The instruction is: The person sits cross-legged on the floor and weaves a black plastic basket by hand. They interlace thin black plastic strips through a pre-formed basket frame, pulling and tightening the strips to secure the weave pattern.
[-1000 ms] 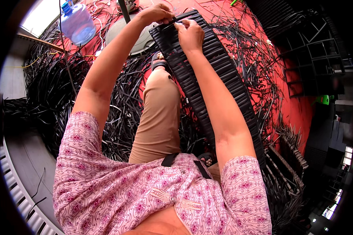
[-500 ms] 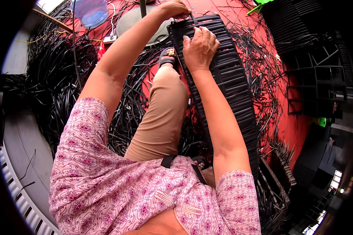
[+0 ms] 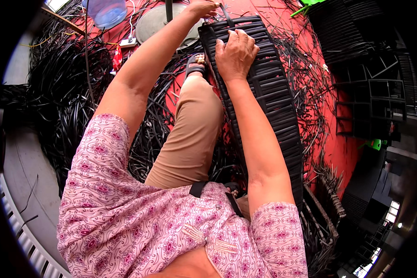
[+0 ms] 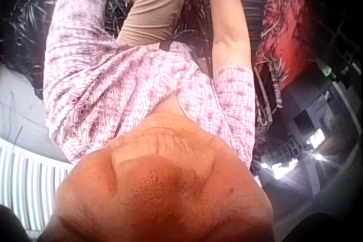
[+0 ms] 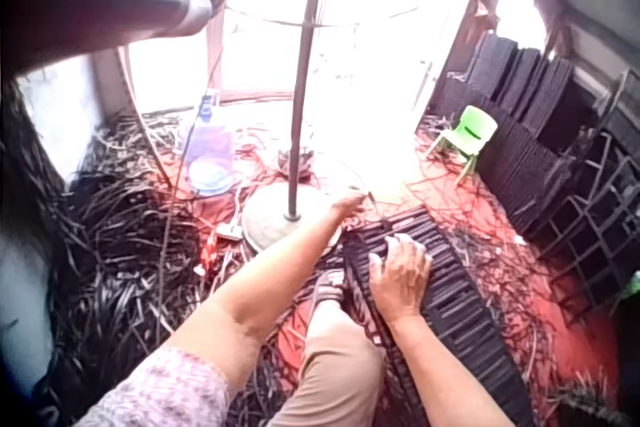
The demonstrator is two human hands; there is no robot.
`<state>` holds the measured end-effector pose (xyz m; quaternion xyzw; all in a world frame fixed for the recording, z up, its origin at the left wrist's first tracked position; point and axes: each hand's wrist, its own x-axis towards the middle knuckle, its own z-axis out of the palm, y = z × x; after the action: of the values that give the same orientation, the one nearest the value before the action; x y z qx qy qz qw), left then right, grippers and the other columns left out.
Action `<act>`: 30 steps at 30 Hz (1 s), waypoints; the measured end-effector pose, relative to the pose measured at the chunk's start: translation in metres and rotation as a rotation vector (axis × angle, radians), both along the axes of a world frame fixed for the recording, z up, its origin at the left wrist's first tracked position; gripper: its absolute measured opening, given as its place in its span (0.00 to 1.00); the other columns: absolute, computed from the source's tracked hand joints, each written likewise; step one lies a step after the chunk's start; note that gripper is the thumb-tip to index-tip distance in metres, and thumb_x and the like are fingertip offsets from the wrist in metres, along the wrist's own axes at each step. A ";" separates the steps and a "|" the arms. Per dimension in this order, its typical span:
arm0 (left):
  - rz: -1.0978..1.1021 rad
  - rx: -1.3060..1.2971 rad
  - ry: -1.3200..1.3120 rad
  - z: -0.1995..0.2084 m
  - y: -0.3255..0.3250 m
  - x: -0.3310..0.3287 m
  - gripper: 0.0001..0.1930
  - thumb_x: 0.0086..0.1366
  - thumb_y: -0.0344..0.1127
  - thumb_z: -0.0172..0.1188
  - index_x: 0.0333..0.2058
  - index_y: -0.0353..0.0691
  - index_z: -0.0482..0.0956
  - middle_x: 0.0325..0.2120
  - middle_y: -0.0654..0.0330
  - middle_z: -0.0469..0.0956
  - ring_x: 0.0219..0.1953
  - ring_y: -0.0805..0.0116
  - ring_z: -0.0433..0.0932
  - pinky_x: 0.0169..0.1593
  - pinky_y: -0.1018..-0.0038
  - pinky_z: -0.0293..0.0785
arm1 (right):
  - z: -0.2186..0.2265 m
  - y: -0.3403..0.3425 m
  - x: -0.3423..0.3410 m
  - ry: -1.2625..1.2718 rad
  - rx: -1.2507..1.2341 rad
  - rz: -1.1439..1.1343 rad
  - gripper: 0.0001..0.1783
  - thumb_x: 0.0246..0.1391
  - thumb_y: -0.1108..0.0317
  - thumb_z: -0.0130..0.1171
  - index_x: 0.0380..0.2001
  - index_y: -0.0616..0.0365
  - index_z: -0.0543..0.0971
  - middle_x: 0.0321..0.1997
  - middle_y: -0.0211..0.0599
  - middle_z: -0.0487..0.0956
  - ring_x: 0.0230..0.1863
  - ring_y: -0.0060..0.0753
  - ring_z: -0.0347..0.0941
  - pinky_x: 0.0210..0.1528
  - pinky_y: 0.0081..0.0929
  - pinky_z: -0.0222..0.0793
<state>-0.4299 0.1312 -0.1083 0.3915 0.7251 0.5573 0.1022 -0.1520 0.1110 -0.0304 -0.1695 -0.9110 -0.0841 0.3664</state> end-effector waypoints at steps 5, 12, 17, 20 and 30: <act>0.056 0.038 -0.062 0.026 -0.008 0.040 0.23 0.64 0.45 0.64 0.49 0.31 0.80 0.30 0.50 0.84 0.35 0.54 0.83 0.40 0.58 0.79 | -0.003 0.016 0.013 0.024 -0.004 -0.037 0.23 0.48 0.54 0.67 0.45 0.53 0.80 0.52 0.34 0.77 0.57 0.41 0.69 0.58 0.44 0.60; -0.079 -0.090 0.608 -0.026 0.008 0.004 0.21 0.67 0.34 0.55 0.58 0.42 0.73 0.33 0.58 0.85 0.31 0.62 0.83 0.31 0.65 0.78 | 0.034 -0.004 0.071 0.114 -0.155 0.144 0.31 0.49 0.49 0.68 0.53 0.54 0.77 0.58 0.37 0.76 0.61 0.43 0.69 0.62 0.47 0.60; -0.095 -0.340 1.157 -0.040 -0.024 -0.074 0.31 0.68 0.26 0.43 0.69 0.57 0.58 0.46 0.56 0.82 0.37 0.57 0.85 0.37 0.62 0.81 | 0.109 0.013 0.268 0.315 -0.426 -0.078 0.25 0.57 0.57 0.65 0.53 0.62 0.78 0.50 0.41 0.81 0.52 0.38 0.77 0.57 0.31 0.70; -0.310 -0.193 0.951 -0.027 -0.008 -0.007 0.28 0.70 0.27 0.41 0.68 0.50 0.64 0.56 0.55 0.77 0.54 0.59 0.78 0.59 0.68 0.73 | 0.082 0.031 0.440 0.586 -0.685 -0.500 0.29 0.59 0.52 0.62 0.55 0.64 0.77 0.52 0.48 0.80 0.53 0.36 0.77 0.57 0.30 0.69; -0.260 -0.255 0.836 -0.070 -0.005 -0.085 0.25 0.77 0.38 0.30 0.67 0.48 0.66 0.61 0.55 0.73 0.60 0.61 0.73 0.64 0.69 0.66 | 0.016 -0.069 0.600 0.672 -1.687 -0.552 0.35 0.63 0.36 0.52 0.52 0.59 0.78 0.43 0.36 0.83 0.41 0.29 0.80 0.45 0.27 0.74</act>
<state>-0.5146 0.1264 -0.1784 0.6550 0.7116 0.2402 -0.0829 0.4482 0.0420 -0.0145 -0.6030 -0.4461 0.5714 0.3331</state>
